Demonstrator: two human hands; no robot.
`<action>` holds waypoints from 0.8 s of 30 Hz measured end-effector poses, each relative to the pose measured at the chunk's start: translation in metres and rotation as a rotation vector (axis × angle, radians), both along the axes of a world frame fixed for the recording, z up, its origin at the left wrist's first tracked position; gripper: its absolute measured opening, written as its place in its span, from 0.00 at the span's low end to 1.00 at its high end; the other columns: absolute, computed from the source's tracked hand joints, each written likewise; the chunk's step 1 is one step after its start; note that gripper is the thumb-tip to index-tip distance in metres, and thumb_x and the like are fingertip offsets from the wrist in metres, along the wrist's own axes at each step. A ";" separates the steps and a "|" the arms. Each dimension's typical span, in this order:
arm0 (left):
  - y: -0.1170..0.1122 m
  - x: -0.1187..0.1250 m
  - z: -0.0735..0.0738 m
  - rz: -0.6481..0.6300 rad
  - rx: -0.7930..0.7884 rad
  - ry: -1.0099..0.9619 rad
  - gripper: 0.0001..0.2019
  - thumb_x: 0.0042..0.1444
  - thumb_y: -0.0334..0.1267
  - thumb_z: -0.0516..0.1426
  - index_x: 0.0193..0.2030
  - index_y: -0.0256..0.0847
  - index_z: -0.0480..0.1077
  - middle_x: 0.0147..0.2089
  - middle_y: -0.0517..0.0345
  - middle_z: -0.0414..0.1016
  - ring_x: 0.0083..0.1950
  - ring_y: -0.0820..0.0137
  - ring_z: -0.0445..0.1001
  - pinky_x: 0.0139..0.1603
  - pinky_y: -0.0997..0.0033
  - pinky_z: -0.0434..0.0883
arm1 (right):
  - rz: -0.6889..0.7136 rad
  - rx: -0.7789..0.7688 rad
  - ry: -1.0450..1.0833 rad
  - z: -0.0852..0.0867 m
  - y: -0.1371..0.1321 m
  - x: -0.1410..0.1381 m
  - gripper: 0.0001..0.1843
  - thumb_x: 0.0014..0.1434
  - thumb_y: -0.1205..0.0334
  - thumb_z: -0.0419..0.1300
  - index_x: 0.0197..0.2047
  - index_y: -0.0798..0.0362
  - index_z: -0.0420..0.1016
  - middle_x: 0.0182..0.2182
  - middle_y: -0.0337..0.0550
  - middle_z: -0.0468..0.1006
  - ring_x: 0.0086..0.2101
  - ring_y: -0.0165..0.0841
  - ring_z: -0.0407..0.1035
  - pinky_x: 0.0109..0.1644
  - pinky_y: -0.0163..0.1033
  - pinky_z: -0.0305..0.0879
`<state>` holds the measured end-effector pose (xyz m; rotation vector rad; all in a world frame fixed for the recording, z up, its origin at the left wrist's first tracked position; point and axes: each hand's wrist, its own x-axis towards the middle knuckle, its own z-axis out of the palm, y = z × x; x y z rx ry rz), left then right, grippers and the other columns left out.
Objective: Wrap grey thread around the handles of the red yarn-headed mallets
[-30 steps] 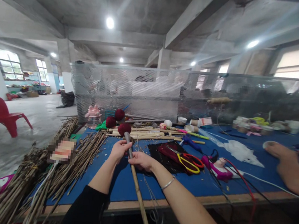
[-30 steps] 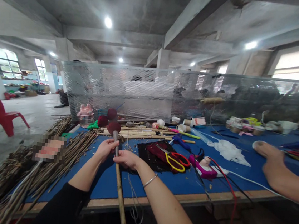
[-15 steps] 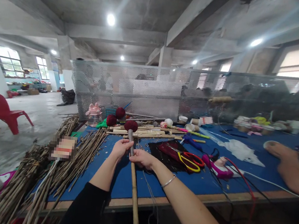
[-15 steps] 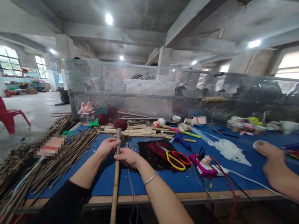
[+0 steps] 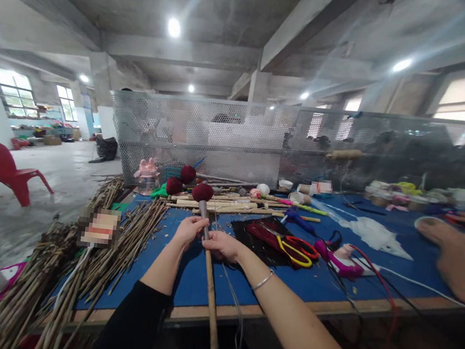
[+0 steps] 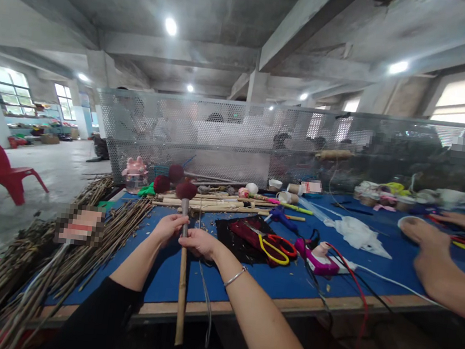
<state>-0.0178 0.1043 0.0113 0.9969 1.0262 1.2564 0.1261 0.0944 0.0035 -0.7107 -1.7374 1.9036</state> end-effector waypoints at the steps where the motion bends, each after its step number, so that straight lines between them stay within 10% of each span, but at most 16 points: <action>1: 0.000 0.000 0.001 -0.010 -0.006 -0.013 0.12 0.40 0.39 0.64 0.28 0.32 0.70 0.18 0.60 0.68 0.17 0.79 0.64 0.17 0.80 0.56 | 0.010 -0.002 0.005 0.000 0.000 0.000 0.21 0.45 0.51 0.65 0.30 0.53 0.58 0.14 0.24 0.51 0.12 0.18 0.39 0.13 0.31 0.31; 12: -0.001 0.000 -0.001 0.026 0.000 -0.005 0.14 0.38 0.41 0.65 0.26 0.35 0.67 0.13 0.69 0.59 0.12 0.83 0.54 0.14 0.82 0.51 | 0.006 -0.028 -0.012 0.002 -0.002 0.000 0.21 0.44 0.51 0.65 0.30 0.53 0.59 0.14 0.24 0.51 0.12 0.18 0.39 0.13 0.30 0.31; 17: 0.001 0.000 0.000 -0.043 0.003 -0.046 0.13 0.42 0.41 0.63 0.31 0.34 0.69 0.24 0.57 0.71 0.20 0.78 0.67 0.19 0.81 0.59 | 0.041 -0.073 0.015 0.001 0.000 0.002 0.20 0.45 0.52 0.64 0.33 0.53 0.60 0.14 0.24 0.51 0.12 0.18 0.40 0.13 0.29 0.32; 24: -0.012 0.006 0.002 -0.070 -0.073 0.007 0.21 0.48 0.53 0.57 0.40 0.37 0.67 0.30 0.57 0.70 0.23 0.77 0.69 0.22 0.78 0.66 | -0.207 0.035 0.030 0.000 0.011 0.011 0.21 0.46 0.47 0.62 0.33 0.56 0.65 0.12 0.26 0.56 0.10 0.18 0.41 0.13 0.31 0.31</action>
